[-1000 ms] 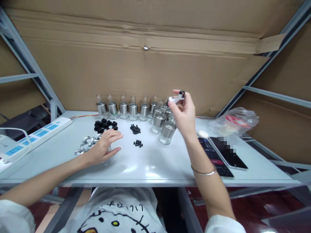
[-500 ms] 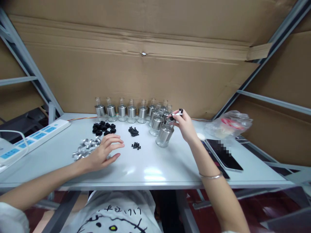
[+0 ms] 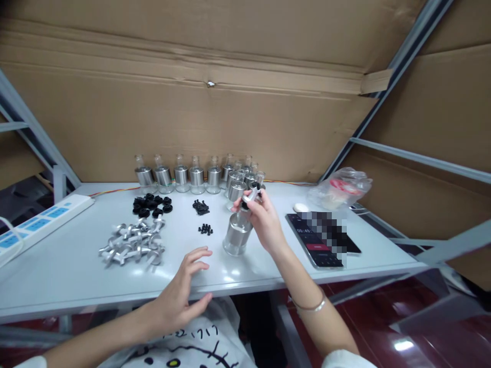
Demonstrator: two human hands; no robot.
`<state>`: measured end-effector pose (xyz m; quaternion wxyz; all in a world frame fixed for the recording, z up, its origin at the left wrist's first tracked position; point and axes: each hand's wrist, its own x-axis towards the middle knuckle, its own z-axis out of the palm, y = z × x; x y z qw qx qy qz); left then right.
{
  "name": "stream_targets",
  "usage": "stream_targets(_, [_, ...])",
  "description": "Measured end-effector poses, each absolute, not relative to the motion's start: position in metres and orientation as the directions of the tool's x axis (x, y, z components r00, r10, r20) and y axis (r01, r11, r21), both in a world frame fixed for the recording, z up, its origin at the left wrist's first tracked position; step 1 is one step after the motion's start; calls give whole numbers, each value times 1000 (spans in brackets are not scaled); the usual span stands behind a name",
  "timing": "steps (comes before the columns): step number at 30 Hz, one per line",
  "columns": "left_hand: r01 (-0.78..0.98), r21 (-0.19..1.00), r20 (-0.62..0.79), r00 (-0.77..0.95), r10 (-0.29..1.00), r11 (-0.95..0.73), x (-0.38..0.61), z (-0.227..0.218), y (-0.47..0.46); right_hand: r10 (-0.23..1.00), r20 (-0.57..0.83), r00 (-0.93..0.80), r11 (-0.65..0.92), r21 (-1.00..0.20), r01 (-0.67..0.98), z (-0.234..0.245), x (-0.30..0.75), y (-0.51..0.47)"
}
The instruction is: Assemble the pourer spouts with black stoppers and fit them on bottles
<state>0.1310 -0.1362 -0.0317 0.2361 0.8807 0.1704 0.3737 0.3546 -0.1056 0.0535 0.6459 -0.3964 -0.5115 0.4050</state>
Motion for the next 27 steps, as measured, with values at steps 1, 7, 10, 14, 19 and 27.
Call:
stream_targets(1, [126,581,567,647,511,-804,134,-33,-133,930,341,135,358,-924,-131,51,348,-111])
stream_targets(7, [156,856,331,569,753,-493,157,-22,-119,929,370,19,363,-898,-249,44,314,-129])
stream_targets(10, [122,910,245,613,751,-397,165,-18,-119,917,393,-67,353,-878,-323,42,305,-133])
stream_targets(14, [174,920,159,653,740,-352,166,-23,-124,903,421,-85,358,-847,-393,40,302,-134])
stream_targets(19, [196,919,144,640,755,-342,164,-30,-126,890,451,-72,383,-824,-418,39,301,-132])
stream_targets(27, [196,915,148,651,744,-353,165,-31,-124,873,487,-19,446,-814,-372,35,296,-133])
